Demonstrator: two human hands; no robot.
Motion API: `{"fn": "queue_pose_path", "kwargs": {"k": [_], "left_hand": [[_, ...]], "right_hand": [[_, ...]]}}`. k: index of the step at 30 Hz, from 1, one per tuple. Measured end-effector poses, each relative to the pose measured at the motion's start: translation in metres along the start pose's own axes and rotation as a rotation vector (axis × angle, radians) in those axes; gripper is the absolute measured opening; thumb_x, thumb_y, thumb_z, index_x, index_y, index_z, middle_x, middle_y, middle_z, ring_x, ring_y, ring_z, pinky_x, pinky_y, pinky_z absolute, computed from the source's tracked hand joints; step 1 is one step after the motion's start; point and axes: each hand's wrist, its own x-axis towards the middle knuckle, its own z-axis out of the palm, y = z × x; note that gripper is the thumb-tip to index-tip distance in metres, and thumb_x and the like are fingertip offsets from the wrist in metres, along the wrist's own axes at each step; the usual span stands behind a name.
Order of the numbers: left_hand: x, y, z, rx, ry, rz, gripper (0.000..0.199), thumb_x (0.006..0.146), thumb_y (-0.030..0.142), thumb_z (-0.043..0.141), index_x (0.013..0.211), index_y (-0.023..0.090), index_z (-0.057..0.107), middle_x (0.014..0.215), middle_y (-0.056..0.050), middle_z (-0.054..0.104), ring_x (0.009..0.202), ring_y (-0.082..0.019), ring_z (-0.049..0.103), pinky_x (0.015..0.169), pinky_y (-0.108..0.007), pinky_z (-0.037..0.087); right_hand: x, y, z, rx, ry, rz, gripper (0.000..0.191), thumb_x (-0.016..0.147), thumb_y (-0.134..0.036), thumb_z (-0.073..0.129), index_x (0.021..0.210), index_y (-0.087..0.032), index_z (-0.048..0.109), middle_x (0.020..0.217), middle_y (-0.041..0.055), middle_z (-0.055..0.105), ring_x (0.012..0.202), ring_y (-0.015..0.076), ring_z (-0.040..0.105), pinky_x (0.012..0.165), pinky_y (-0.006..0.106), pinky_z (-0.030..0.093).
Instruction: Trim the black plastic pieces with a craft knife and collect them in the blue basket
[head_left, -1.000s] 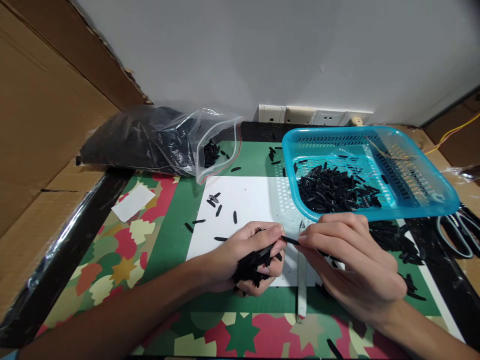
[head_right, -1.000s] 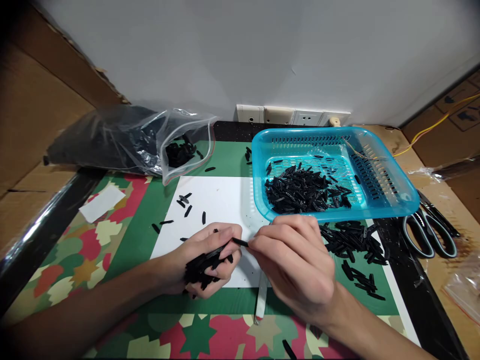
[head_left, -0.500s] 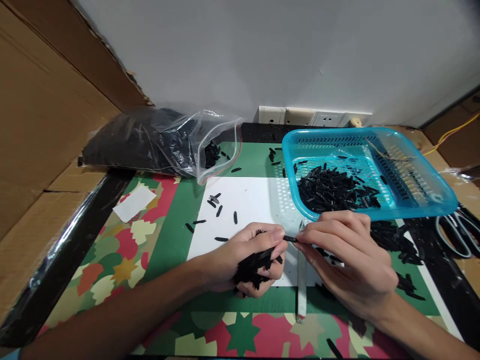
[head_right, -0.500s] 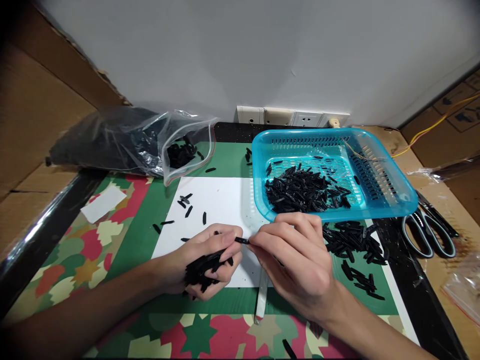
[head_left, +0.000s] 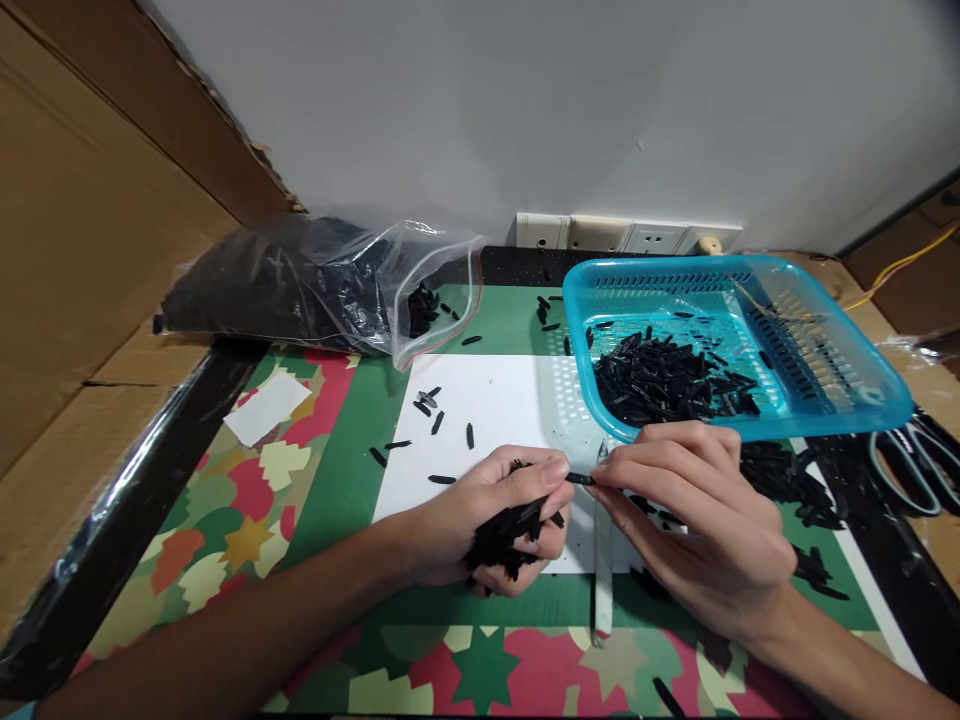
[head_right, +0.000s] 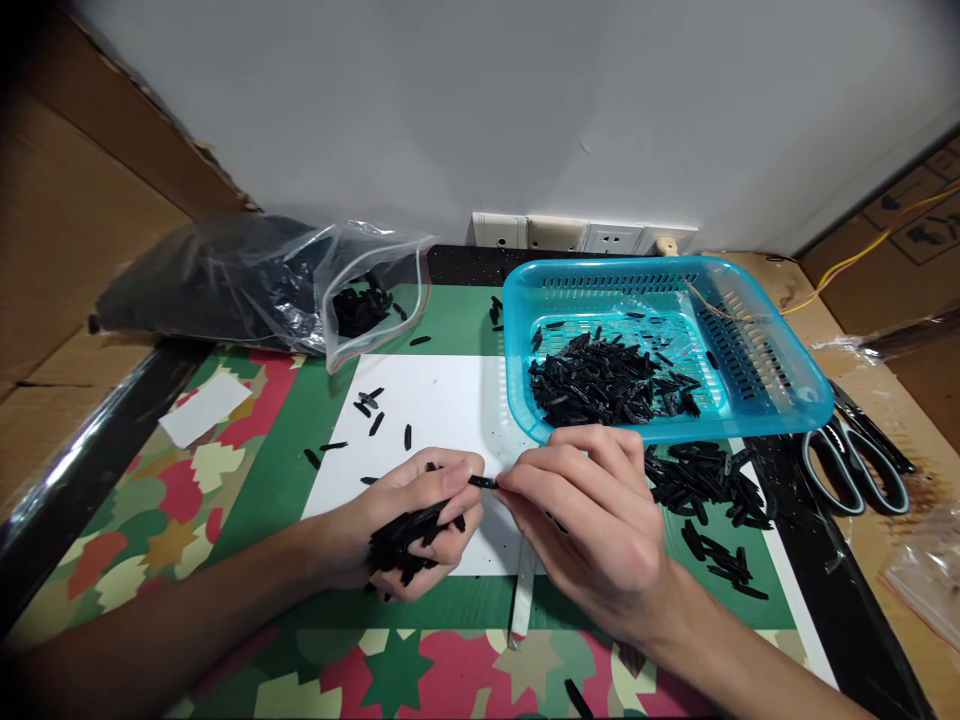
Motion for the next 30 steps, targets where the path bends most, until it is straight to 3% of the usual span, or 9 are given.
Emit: {"fn": "queue_pose_path", "kwargs": {"k": [30], "left_hand": [[0.0010, 0.0015, 0.0010, -0.008, 0.010, -0.003, 0.041, 0.106, 0.055, 0.055, 0.083, 0.022, 0.048, 0.060, 0.009, 0.040, 0.039, -0.004, 0.026, 0.031, -0.013, 0.023]], "right_hand": [[0.0010, -0.0001, -0.0012, -0.009, 0.008, -0.002, 0.016, 0.094, 0.000, 0.076, 0.099, -0.016, 0.074, 0.085, 0.0029, 0.079, 0.084, 0.0195, 0.065, 0.081, 0.038, 0.042]]}}
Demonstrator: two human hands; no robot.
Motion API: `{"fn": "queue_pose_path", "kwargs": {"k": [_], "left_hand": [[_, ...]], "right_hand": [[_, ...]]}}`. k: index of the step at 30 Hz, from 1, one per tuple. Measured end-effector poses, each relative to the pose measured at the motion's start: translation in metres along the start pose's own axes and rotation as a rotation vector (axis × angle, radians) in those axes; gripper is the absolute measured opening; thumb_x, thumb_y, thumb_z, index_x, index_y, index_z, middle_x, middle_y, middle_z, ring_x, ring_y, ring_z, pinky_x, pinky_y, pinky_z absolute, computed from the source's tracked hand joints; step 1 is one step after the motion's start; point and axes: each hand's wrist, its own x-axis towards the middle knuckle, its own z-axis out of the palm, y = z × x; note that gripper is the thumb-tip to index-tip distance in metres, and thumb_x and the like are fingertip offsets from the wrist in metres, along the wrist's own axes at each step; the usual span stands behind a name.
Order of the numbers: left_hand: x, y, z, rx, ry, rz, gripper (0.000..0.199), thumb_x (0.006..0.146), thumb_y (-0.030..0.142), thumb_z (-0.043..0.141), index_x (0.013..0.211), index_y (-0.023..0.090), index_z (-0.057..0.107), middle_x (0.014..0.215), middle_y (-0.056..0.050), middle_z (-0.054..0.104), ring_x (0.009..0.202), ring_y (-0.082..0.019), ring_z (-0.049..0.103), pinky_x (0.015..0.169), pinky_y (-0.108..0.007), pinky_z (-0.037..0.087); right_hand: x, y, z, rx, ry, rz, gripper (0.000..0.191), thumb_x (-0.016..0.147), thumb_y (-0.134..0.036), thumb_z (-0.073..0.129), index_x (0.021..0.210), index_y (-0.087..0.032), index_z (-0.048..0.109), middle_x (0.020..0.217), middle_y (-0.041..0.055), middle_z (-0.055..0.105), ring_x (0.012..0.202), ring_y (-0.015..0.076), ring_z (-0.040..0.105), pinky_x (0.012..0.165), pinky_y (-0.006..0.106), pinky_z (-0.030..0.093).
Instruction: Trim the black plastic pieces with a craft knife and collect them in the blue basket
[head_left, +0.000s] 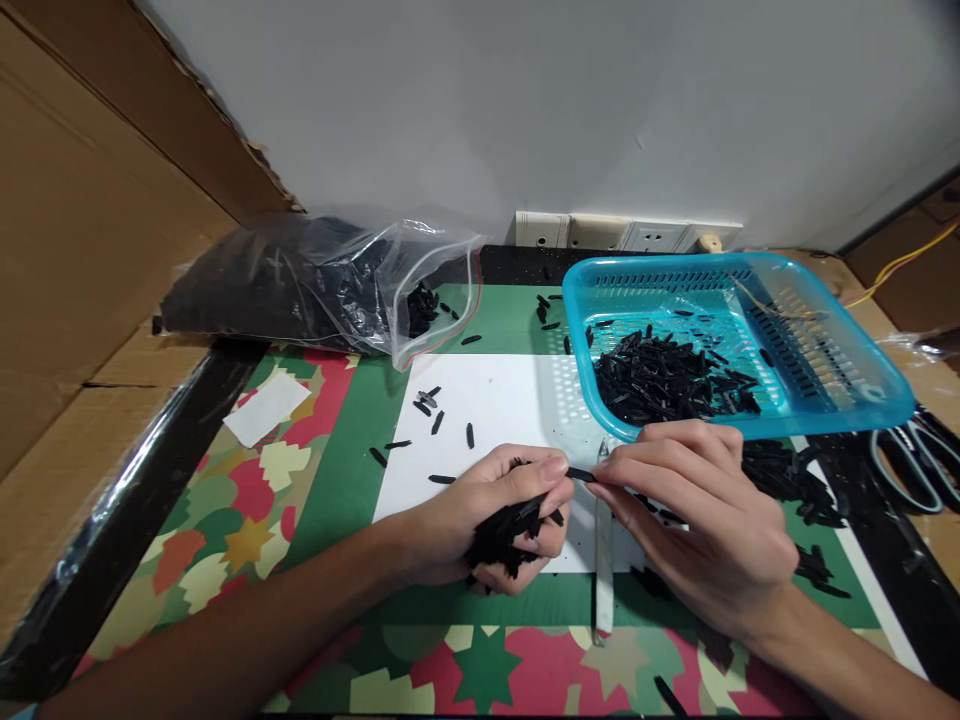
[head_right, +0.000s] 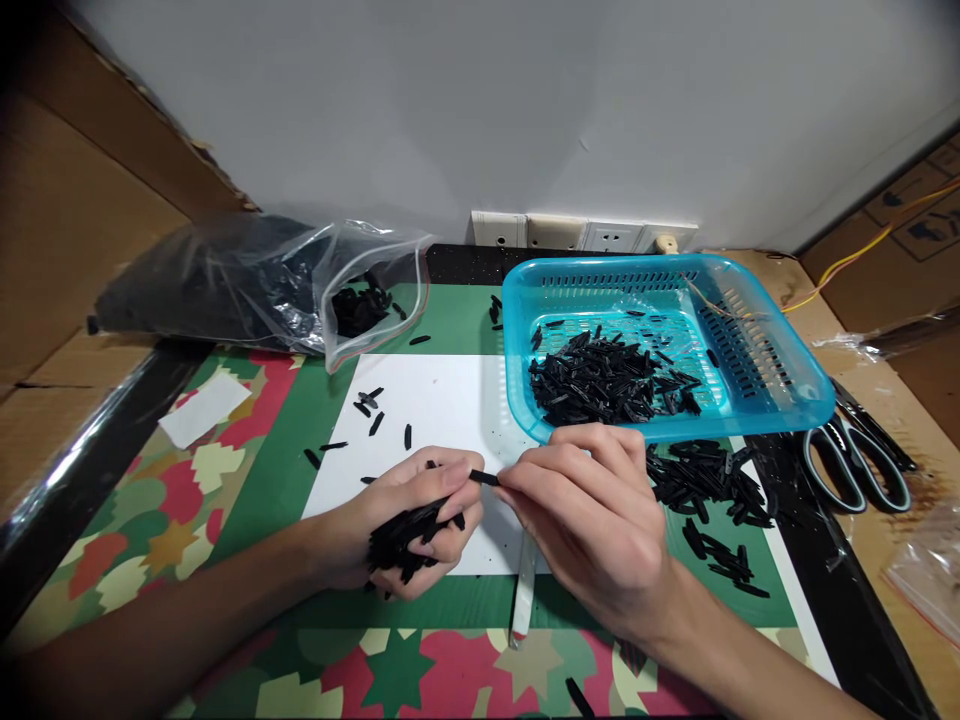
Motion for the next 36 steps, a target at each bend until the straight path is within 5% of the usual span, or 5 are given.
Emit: {"fn": "queue_pose_path", "kwargs": {"k": [36], "left_hand": [[-0.0034, -0.0006, -0.0012, -0.012, 0.043, 0.026, 0.039, 0.107, 0.055, 0.048, 0.085, 0.024, 0.046, 0.063, 0.009, 0.041, 0.035, -0.005, 0.032, 0.028, -0.013, 0.023]], "right_hand": [[0.0002, 0.0057, -0.0056, -0.098, 0.044, 0.035, 0.011, 0.098, -0.009, 0.073, 0.096, -0.020, 0.071, 0.082, 0.0012, 0.080, 0.082, 0.0218, 0.066, 0.082, 0.044, 0.042]]}}
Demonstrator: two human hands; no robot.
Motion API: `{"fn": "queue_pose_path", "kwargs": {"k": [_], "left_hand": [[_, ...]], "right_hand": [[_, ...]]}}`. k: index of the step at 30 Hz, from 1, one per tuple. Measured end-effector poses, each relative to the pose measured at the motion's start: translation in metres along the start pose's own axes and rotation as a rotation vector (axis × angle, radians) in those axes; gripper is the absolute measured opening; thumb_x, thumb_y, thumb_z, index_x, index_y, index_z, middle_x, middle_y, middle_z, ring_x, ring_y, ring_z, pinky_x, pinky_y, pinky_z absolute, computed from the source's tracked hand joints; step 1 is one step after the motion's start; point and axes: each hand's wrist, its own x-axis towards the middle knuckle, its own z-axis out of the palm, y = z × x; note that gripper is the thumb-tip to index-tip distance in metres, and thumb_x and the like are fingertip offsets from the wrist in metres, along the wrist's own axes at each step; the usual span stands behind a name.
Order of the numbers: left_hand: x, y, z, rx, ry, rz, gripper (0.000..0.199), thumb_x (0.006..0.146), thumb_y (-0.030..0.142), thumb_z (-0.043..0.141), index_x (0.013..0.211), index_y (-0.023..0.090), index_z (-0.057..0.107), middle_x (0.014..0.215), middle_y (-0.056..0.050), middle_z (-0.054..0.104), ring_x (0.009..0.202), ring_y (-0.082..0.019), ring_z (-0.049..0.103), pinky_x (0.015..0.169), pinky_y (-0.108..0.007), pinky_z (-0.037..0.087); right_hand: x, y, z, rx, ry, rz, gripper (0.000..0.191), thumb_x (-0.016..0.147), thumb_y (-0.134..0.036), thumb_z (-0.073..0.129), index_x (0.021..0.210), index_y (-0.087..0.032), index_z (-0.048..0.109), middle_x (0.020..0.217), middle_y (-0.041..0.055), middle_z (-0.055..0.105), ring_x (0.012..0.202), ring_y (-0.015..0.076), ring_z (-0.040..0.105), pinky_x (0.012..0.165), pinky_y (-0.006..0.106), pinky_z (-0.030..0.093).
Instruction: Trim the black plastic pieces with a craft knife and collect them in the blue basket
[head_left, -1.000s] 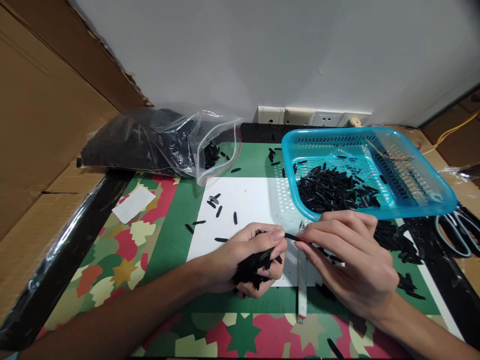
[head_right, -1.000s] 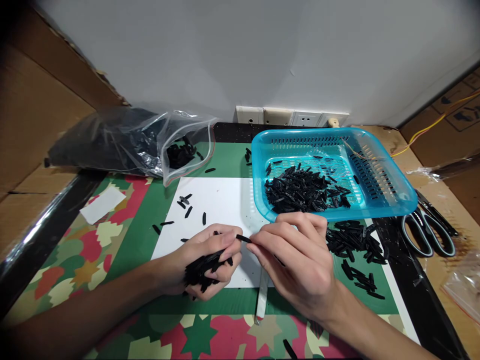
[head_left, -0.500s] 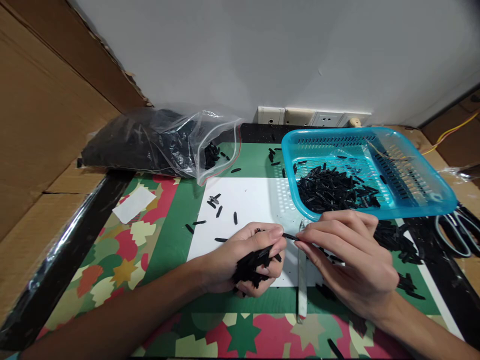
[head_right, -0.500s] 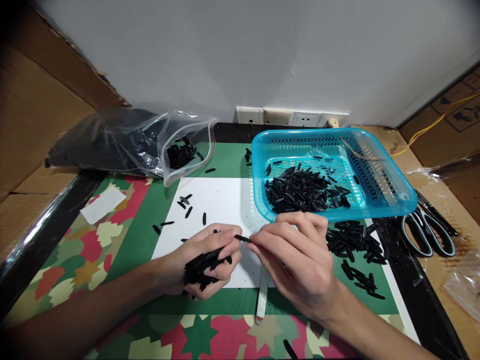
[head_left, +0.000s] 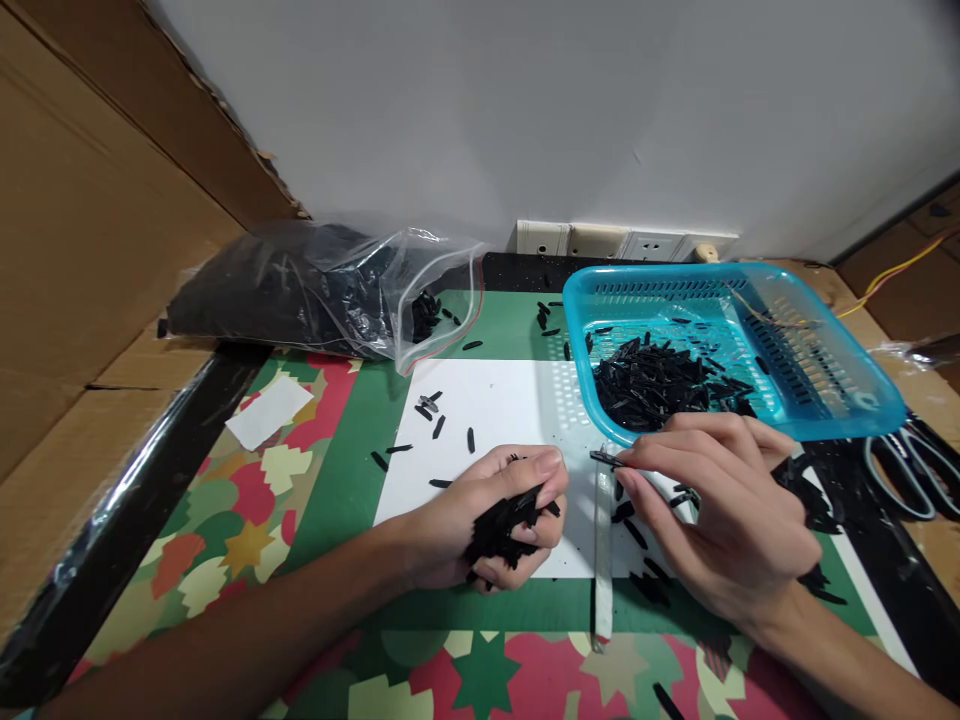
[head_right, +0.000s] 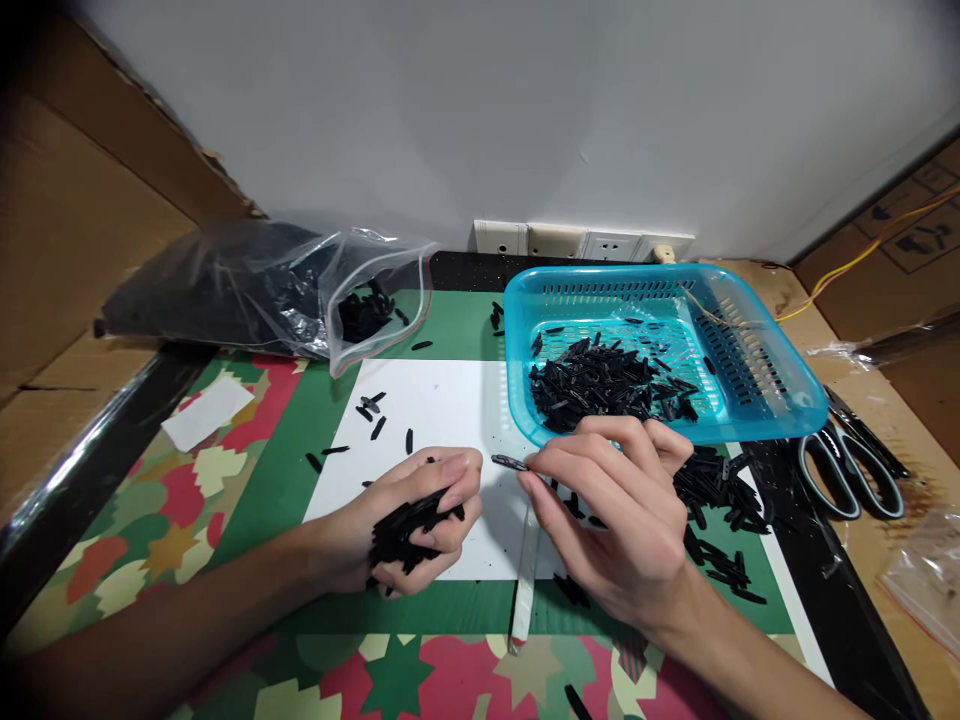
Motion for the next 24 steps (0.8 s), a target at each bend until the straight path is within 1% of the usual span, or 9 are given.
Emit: {"fn": "queue_pose_path", "kwargs": {"k": [3, 5, 8, 10, 12, 16, 18, 21, 24], "left_hand": [[0.000, 0.000, 0.000, -0.006, 0.005, -0.005, 0.039, 0.107, 0.056, 0.049, 0.085, 0.024, 0.046, 0.064, 0.009, 0.041, 0.035, -0.005, 0.033, 0.029, -0.013, 0.022], [0.001, 0.000, 0.000, -0.005, -0.003, -0.006, 0.040, 0.106, 0.057, 0.050, 0.085, 0.024, 0.045, 0.063, 0.009, 0.040, 0.036, -0.005, 0.032, 0.029, -0.013, 0.022], [0.001, 0.001, 0.000, 0.002, -0.019, -0.012, 0.041, 0.105, 0.059, 0.053, 0.084, 0.024, 0.045, 0.063, 0.009, 0.040, 0.036, -0.005, 0.030, 0.028, -0.013, 0.021], [0.001, 0.001, 0.000, 0.013, 0.004, -0.034, 0.041, 0.104, 0.059, 0.055, 0.085, 0.024, 0.046, 0.064, 0.008, 0.041, 0.038, -0.004, 0.030, 0.029, -0.012, 0.021], [0.001, 0.000, 0.001, 0.036, 0.040, -0.075, 0.042, 0.103, 0.060, 0.056, 0.086, 0.023, 0.047, 0.066, 0.008, 0.042, 0.039, -0.003, 0.029, 0.031, -0.012, 0.020], [-0.001, -0.003, 0.004, 0.115, 0.094, -0.127, 0.049, 0.094, 0.073, 0.064, 0.095, 0.026, 0.048, 0.066, 0.007, 0.048, 0.038, -0.005, 0.035, 0.029, -0.012, 0.024], [0.000, -0.003, 0.005, 0.169, 0.133, -0.137, 0.056, 0.088, 0.078, 0.067, 0.100, 0.027, 0.048, 0.062, 0.008, 0.050, 0.036, -0.007, 0.037, 0.028, -0.014, 0.026], [0.000, -0.001, 0.007, 0.224, 0.157, -0.162, 0.059, 0.086, 0.082, 0.066, 0.102, 0.028, 0.049, 0.056, 0.009, 0.049, 0.033, -0.008, 0.037, 0.026, -0.015, 0.028], [0.001, 0.000, 0.007, 0.224, 0.142, -0.168, 0.056, 0.088, 0.079, 0.066, 0.099, 0.028, 0.049, 0.055, 0.010, 0.047, 0.033, -0.008, 0.036, 0.026, -0.015, 0.028]], "right_hand": [[0.001, 0.006, -0.001, -0.068, 0.030, -0.050, 0.011, 0.098, -0.009, 0.072, 0.095, -0.020, 0.070, 0.079, 0.0018, 0.079, 0.083, 0.0241, 0.066, 0.081, 0.045, 0.040], [0.002, 0.014, -0.003, -0.189, 0.105, -0.065, 0.012, 0.096, -0.010, 0.076, 0.095, -0.021, 0.070, 0.078, 0.0027, 0.079, 0.086, 0.0269, 0.067, 0.083, 0.046, 0.041], [0.003, 0.024, -0.005, -0.402, 0.224, 0.015, 0.017, 0.093, -0.014, 0.082, 0.106, -0.022, 0.075, 0.094, 0.0073, 0.081, 0.098, 0.0323, 0.067, 0.090, 0.050, 0.044], [0.002, 0.025, -0.004, -0.463, 0.239, 0.044, 0.026, 0.093, -0.017, 0.084, 0.117, -0.023, 0.075, 0.106, 0.0096, 0.080, 0.104, 0.0335, 0.066, 0.093, 0.050, 0.045], [-0.001, 0.019, -0.001, -0.423, 0.176, -0.011, 0.028, 0.093, -0.018, 0.083, 0.119, -0.024, 0.075, 0.107, 0.0088, 0.079, 0.101, 0.0313, 0.065, 0.093, 0.048, 0.045], [-0.015, 0.001, 0.012, -0.169, 0.008, -0.248, 0.025, 0.098, -0.011, 0.073, 0.119, -0.023, 0.078, 0.106, 0.0076, 0.079, 0.097, 0.0253, 0.065, 0.089, 0.041, 0.044], [-0.021, -0.006, 0.019, -0.102, -0.044, -0.363, 0.026, 0.101, -0.017, 0.068, 0.125, -0.023, 0.078, 0.112, 0.0083, 0.080, 0.101, 0.0248, 0.065, 0.089, 0.038, 0.044], [-0.026, -0.008, 0.023, -0.082, -0.079, -0.404, 0.029, 0.103, -0.026, 0.064, 0.128, -0.026, 0.078, 0.119, 0.0077, 0.081, 0.105, 0.0248, 0.064, 0.091, 0.037, 0.047], [-0.030, -0.006, 0.021, -0.094, -0.099, -0.405, 0.029, 0.104, -0.028, 0.062, 0.128, -0.027, 0.079, 0.116, 0.0069, 0.083, 0.104, 0.0242, 0.065, 0.092, 0.038, 0.049]]}}
